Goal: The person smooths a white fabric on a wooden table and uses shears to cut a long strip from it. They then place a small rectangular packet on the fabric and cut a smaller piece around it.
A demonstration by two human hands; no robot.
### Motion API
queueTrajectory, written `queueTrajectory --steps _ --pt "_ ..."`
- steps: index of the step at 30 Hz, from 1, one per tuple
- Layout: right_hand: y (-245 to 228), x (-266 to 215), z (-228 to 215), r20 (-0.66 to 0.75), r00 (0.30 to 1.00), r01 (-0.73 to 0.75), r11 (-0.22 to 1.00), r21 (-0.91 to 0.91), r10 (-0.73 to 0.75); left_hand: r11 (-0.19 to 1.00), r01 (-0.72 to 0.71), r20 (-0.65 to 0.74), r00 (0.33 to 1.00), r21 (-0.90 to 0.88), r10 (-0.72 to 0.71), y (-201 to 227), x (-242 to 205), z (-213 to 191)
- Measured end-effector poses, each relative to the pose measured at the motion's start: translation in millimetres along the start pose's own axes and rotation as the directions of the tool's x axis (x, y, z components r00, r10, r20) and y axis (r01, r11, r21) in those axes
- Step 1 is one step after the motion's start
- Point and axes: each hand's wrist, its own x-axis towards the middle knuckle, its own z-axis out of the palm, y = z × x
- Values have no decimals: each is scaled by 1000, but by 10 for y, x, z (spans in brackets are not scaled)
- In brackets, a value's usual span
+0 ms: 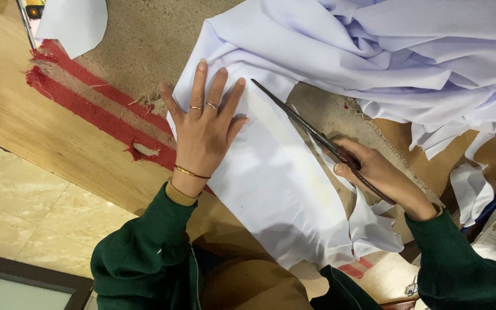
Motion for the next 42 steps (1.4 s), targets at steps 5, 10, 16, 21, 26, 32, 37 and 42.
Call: queueTrajectory --steps 5,10,16,21,26,32,37,42 --pt "-117 13 -54 -21 998 51 999 5 -51 1000 18 50 999 -7 -17 -20 -22 36" --pt "-317 -57 -92 -42 992 -115 992 52 118 999 10 37 999 -45 -9 -27 -21 12" --pt "-257 -46 -82 -47 997 -56 998 10 56 996 -11 27 1000 -84 13 -36 -95 -49" --pt "-262 -54 -82 -32 997 -66 998 -13 65 997 -29 27 999 -68 31 -51 -117 -41" --pt "-221 -36 -77 -32 998 -48 998 -42 47 999 -34 7 999 -14 34 -42 -90 8" --pt "-274 -50 -92 -21 998 -68 997 -23 67 1000 -8 41 999 26 7 -15 -79 79" --pt "-296 -51 -95 -12 996 -94 996 10 94 1000 -22 45 999 -17 22 -3 -84 26" --pt "-280 -43 -110 -16 997 -72 997 1 72 1000 -2 57 998 25 0 17 -128 24"
